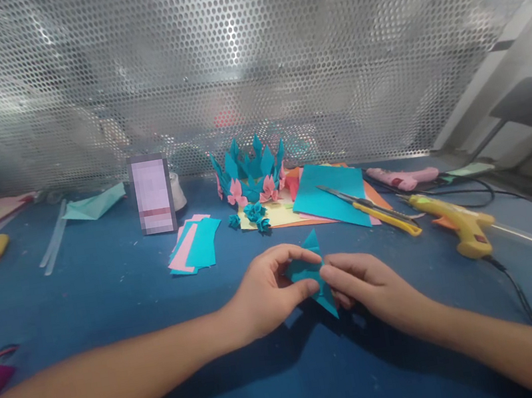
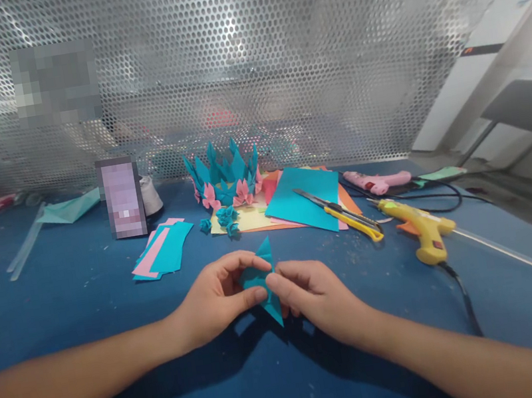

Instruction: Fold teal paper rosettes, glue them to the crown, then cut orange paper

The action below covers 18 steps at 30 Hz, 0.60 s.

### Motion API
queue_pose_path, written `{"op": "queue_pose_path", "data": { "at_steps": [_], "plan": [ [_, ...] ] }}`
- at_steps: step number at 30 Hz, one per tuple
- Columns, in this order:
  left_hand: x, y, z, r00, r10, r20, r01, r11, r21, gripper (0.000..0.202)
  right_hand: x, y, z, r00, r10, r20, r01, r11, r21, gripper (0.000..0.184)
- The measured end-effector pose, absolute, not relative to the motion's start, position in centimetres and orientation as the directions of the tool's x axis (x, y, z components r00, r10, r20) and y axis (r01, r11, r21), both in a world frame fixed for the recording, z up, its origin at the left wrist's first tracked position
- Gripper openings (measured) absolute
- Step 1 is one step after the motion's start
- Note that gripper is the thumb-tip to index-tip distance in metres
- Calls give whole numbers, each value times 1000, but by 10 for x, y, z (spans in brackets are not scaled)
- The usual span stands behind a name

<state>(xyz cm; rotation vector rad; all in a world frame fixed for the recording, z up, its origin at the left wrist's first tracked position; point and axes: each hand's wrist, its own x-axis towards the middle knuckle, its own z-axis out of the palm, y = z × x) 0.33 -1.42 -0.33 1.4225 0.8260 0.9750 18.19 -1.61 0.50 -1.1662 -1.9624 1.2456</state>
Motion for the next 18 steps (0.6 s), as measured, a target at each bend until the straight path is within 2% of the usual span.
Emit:
{"op": "queue_pose_path", "data": {
  "at_steps": [4,10,18],
  "plan": [
    [5,-14,0,422,907,-5,-131,66,989,23,183,-16,3,-490,871,-33,407,195,-892,41],
    [4,-13,0,418,908,10,-82,27,996,22,185,-15,1,-518,855,30,425,287,-858,45],
    [4,-15,3,416,908,42,-49,-23,999,21,183,-15,-1,-508,860,40,478,321,-818,47]
  ]
}}
